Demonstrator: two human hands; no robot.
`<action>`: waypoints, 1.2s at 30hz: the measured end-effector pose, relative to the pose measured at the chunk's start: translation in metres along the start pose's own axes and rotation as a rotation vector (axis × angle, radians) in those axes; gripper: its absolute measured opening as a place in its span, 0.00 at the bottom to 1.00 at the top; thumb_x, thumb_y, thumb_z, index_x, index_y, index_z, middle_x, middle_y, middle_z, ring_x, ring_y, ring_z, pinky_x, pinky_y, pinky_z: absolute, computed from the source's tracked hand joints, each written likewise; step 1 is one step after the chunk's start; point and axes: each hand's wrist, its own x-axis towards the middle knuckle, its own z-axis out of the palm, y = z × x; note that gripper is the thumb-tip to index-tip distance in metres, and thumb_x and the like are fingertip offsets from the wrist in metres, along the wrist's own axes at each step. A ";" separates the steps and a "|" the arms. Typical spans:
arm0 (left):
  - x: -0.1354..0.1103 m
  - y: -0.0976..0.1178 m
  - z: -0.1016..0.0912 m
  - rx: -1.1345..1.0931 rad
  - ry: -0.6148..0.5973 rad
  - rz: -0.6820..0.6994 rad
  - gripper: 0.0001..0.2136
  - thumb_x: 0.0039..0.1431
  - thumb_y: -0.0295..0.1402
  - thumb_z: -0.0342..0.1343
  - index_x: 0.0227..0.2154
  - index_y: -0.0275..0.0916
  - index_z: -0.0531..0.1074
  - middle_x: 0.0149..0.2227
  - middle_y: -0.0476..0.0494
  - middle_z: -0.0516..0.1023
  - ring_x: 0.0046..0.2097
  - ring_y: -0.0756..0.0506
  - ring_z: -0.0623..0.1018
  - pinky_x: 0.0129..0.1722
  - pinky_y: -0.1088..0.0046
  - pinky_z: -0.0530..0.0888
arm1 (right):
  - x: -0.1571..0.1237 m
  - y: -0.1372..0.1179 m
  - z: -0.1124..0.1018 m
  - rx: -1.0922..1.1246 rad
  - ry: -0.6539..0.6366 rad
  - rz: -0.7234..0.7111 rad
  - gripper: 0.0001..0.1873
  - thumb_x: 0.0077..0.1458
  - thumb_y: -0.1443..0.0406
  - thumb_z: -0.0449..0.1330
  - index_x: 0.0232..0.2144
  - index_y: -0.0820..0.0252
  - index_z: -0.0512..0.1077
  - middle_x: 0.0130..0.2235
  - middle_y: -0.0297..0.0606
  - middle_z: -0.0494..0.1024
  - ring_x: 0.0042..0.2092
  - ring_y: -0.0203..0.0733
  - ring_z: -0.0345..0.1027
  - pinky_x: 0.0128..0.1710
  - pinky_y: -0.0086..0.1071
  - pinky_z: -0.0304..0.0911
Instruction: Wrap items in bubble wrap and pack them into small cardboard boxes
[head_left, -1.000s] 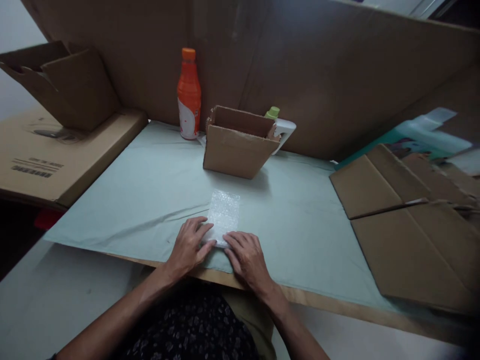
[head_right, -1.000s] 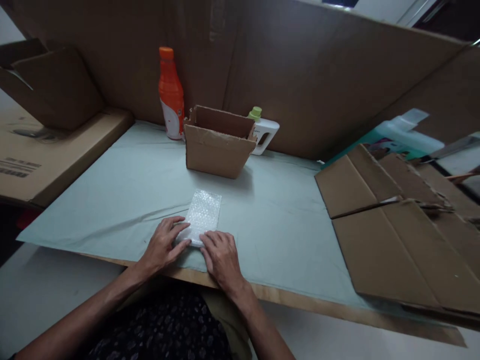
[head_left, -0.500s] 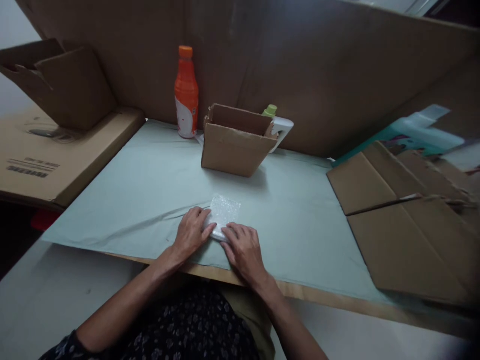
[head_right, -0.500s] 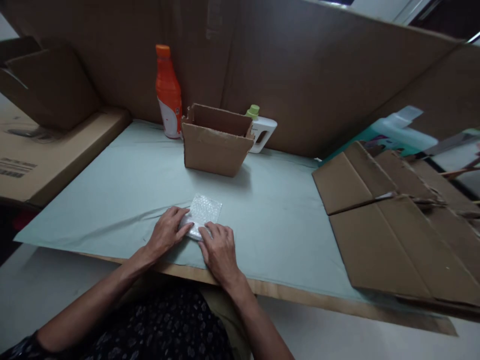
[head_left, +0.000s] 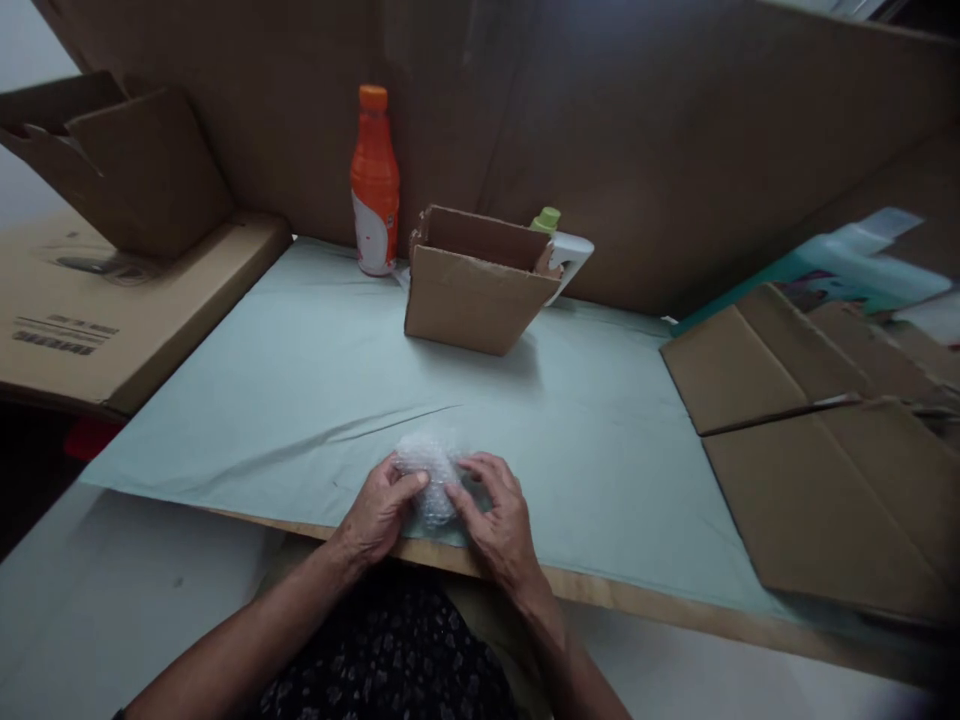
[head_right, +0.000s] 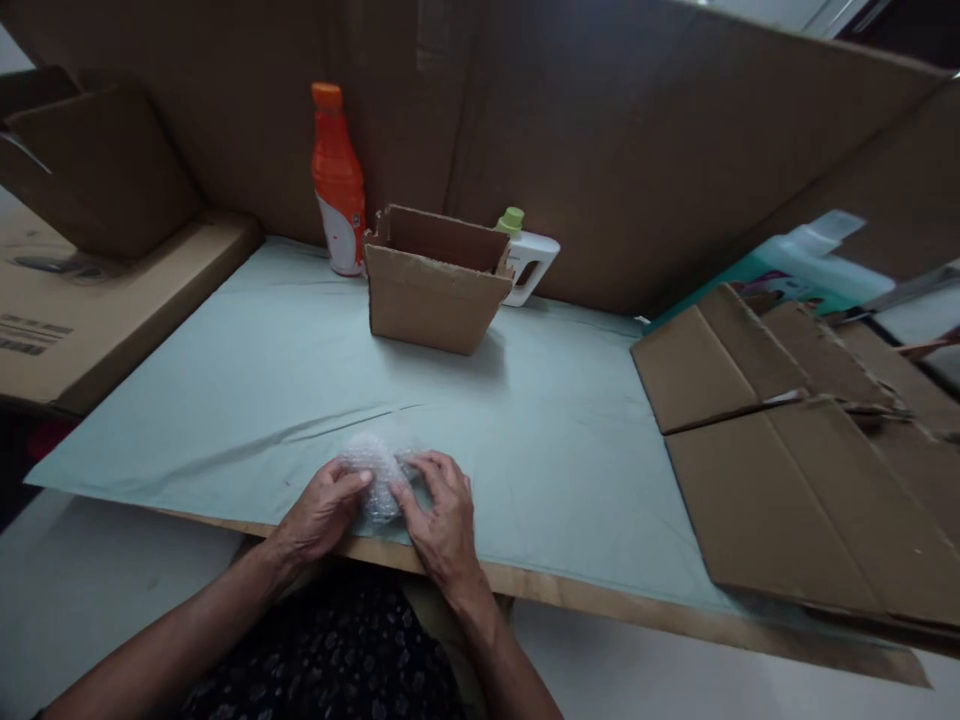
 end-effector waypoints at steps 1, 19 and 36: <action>0.000 0.000 0.000 -0.004 -0.011 -0.013 0.25 0.44 0.41 0.69 0.45 0.36 0.74 0.42 0.40 0.82 0.43 0.42 0.80 0.45 0.67 0.75 | 0.002 0.002 -0.004 0.008 0.043 0.019 0.18 0.57 0.56 0.62 0.47 0.56 0.75 0.51 0.45 0.77 0.50 0.49 0.71 0.53 0.44 0.65; 0.022 -0.034 0.006 1.323 0.125 0.882 0.34 0.59 0.24 0.50 0.68 0.38 0.48 0.65 0.26 0.63 0.64 0.33 0.68 0.59 0.48 0.70 | 0.007 -0.021 0.021 0.402 -0.175 0.227 0.29 0.55 0.47 0.63 0.49 0.62 0.71 0.47 0.46 0.79 0.49 0.51 0.73 0.50 0.40 0.70; 0.185 0.183 0.098 1.834 0.190 0.847 0.20 0.58 0.27 0.55 0.55 0.35 0.71 0.53 0.34 0.77 0.46 0.37 0.80 0.42 0.65 0.76 | 0.046 0.037 -0.071 0.512 -0.029 0.380 0.24 0.51 0.46 0.67 0.39 0.60 0.80 0.35 0.41 0.83 0.37 0.46 0.76 0.41 0.35 0.70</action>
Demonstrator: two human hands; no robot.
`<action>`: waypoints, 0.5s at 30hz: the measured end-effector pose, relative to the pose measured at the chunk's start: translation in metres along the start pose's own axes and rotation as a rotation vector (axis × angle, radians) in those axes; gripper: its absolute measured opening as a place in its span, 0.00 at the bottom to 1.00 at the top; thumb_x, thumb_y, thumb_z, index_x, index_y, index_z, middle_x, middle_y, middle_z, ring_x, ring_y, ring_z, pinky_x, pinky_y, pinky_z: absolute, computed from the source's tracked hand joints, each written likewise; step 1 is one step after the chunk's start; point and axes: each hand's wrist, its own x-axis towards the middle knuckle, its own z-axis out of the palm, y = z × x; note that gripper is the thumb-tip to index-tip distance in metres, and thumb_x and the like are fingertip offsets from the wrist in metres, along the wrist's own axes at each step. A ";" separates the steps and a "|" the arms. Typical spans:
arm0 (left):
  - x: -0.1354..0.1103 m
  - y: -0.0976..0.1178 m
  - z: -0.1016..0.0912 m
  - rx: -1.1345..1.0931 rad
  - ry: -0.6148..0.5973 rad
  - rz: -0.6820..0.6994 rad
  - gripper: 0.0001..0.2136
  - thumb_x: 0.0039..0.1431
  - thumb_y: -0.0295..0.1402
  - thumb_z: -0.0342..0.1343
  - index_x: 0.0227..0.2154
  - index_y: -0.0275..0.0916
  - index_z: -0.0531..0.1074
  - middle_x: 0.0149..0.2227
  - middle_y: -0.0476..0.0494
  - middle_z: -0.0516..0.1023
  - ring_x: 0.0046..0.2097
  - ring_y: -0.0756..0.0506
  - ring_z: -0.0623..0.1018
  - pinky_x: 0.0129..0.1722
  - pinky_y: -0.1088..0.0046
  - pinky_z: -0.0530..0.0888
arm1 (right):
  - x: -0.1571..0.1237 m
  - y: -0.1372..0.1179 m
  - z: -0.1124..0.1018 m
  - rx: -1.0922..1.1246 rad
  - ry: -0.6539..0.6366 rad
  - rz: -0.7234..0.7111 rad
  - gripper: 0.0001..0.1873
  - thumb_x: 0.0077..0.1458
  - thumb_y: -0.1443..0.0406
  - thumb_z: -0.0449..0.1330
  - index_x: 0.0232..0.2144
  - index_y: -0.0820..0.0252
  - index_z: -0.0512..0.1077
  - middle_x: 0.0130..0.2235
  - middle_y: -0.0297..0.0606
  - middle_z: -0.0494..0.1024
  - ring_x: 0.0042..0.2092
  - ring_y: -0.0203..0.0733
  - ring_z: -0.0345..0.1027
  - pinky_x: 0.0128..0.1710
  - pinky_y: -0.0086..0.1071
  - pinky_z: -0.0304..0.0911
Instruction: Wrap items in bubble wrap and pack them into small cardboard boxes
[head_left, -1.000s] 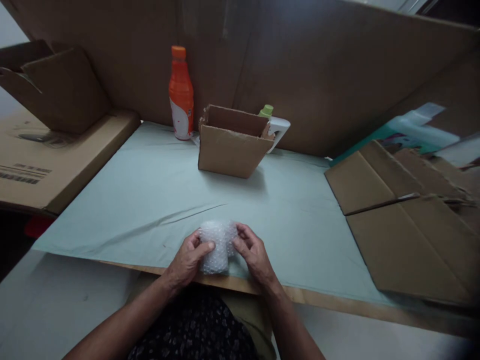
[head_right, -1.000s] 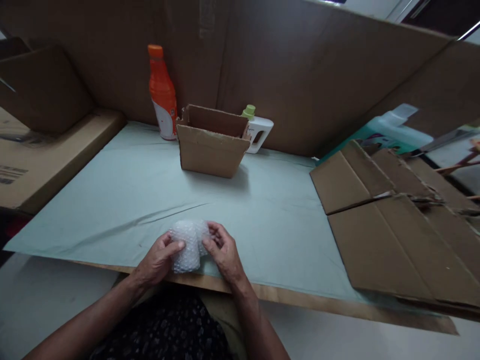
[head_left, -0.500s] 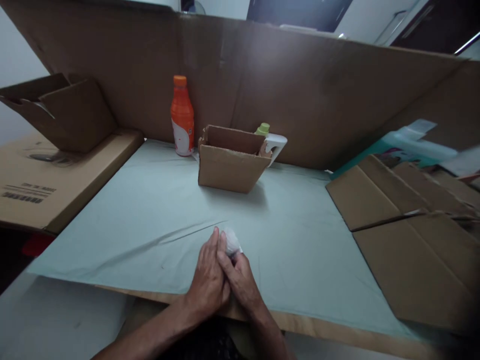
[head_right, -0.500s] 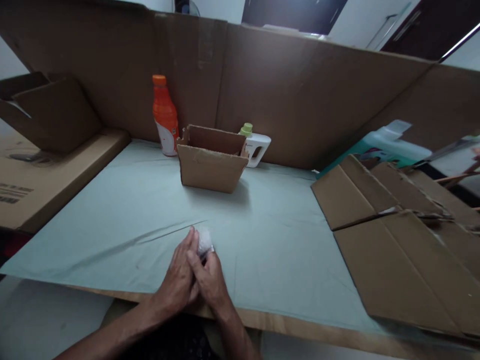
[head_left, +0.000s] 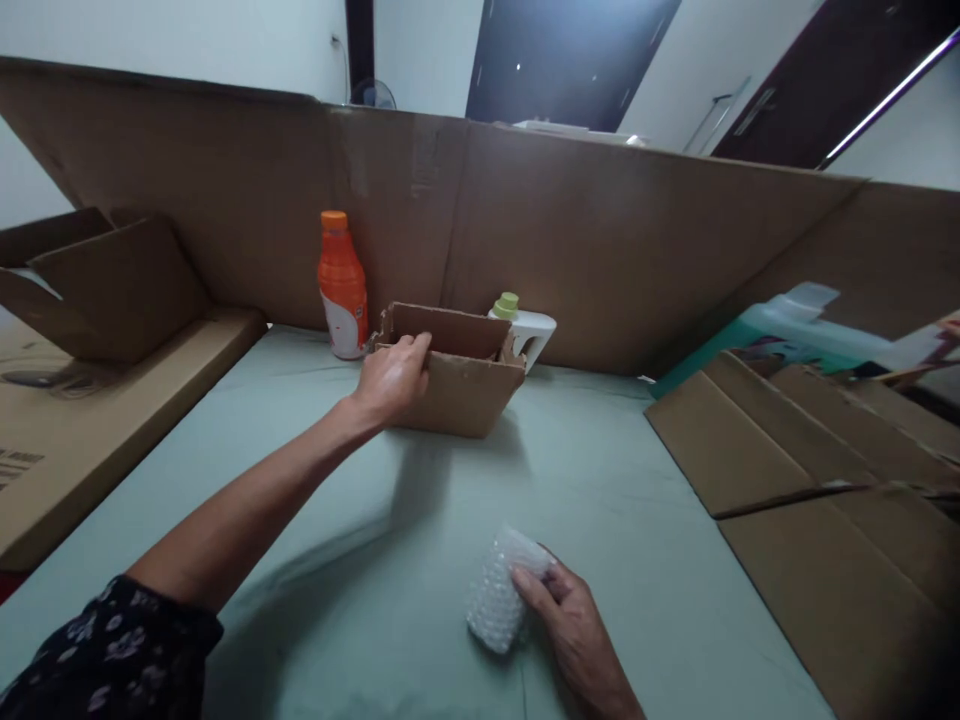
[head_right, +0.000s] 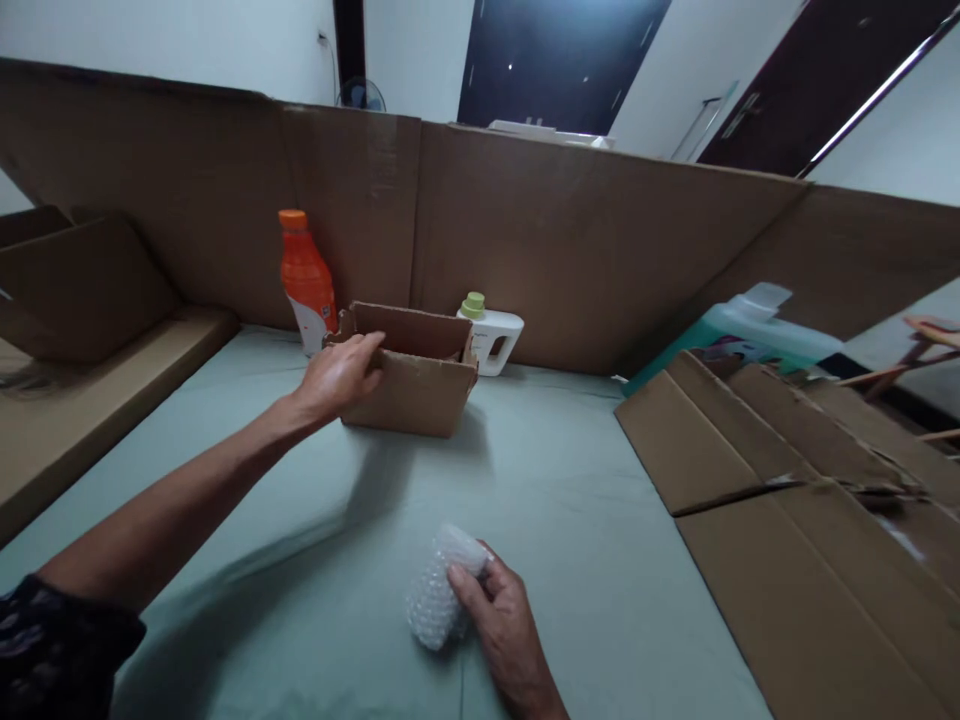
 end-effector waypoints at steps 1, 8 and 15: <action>0.006 -0.002 0.000 0.023 -0.025 0.004 0.15 0.58 0.27 0.55 0.48 0.37 0.75 0.47 0.37 0.80 0.44 0.38 0.81 0.41 0.65 0.76 | 0.001 -0.002 -0.007 -0.001 0.045 -0.002 0.25 0.50 0.46 0.68 0.38 0.60 0.80 0.35 0.42 0.83 0.37 0.47 0.76 0.40 0.36 0.71; -0.088 -0.017 -0.010 -0.033 0.033 0.214 0.12 0.66 0.31 0.47 0.36 0.42 0.78 0.34 0.46 0.78 0.31 0.47 0.78 0.26 0.75 0.70 | 0.001 -0.032 -0.058 -0.037 0.323 -0.053 0.27 0.41 0.47 0.73 0.38 0.58 0.82 0.35 0.47 0.85 0.35 0.53 0.79 0.35 0.39 0.76; -0.183 -0.004 -0.042 -0.190 0.127 0.294 0.10 0.68 0.29 0.48 0.42 0.44 0.74 0.34 0.48 0.80 0.25 0.50 0.78 0.22 0.75 0.72 | -0.014 -0.096 -0.061 -0.051 0.420 -0.428 0.23 0.43 0.48 0.72 0.41 0.47 0.81 0.38 0.48 0.84 0.38 0.60 0.79 0.34 0.49 0.76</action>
